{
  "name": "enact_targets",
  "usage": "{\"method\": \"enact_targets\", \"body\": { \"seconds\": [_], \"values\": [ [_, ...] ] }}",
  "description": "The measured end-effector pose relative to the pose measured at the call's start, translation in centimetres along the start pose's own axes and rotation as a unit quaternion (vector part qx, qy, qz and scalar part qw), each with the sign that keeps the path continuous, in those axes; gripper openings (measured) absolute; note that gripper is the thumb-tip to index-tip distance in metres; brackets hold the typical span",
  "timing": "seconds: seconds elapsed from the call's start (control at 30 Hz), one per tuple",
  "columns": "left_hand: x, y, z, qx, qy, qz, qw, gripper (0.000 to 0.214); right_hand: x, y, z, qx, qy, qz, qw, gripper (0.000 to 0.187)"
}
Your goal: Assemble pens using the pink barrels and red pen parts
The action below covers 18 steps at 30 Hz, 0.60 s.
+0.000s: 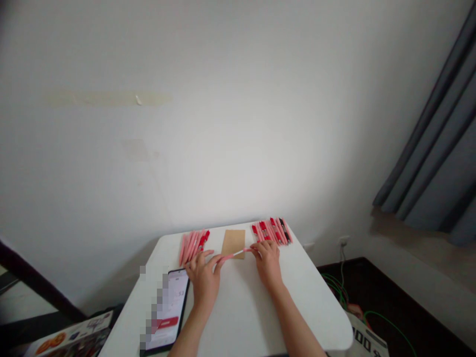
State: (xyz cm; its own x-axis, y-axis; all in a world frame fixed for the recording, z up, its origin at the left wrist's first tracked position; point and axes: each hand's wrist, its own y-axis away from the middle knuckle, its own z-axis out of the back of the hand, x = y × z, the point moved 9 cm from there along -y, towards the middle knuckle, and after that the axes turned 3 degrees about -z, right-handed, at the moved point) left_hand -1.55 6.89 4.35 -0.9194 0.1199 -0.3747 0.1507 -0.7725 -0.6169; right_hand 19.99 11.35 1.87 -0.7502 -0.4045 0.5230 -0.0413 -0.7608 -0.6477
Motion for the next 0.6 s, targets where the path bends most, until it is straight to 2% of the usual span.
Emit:
{"method": "enact_targets", "body": {
  "seconds": [0.37, 0.6],
  "values": [
    [-0.8, 0.1, 0.2, 0.006, 0.006, -0.018, 1.0, 0.012, 2.2, 0.3, -0.7, 0.033, -0.029, 0.068, 0.997, 0.011],
    [-0.6, 0.0, 0.0, 0.012, 0.014, -0.011, 1.0, 0.013, 2.4, 0.3, -0.7, 0.034, -0.041, 0.067, 0.996, 0.01]
  ]
}}
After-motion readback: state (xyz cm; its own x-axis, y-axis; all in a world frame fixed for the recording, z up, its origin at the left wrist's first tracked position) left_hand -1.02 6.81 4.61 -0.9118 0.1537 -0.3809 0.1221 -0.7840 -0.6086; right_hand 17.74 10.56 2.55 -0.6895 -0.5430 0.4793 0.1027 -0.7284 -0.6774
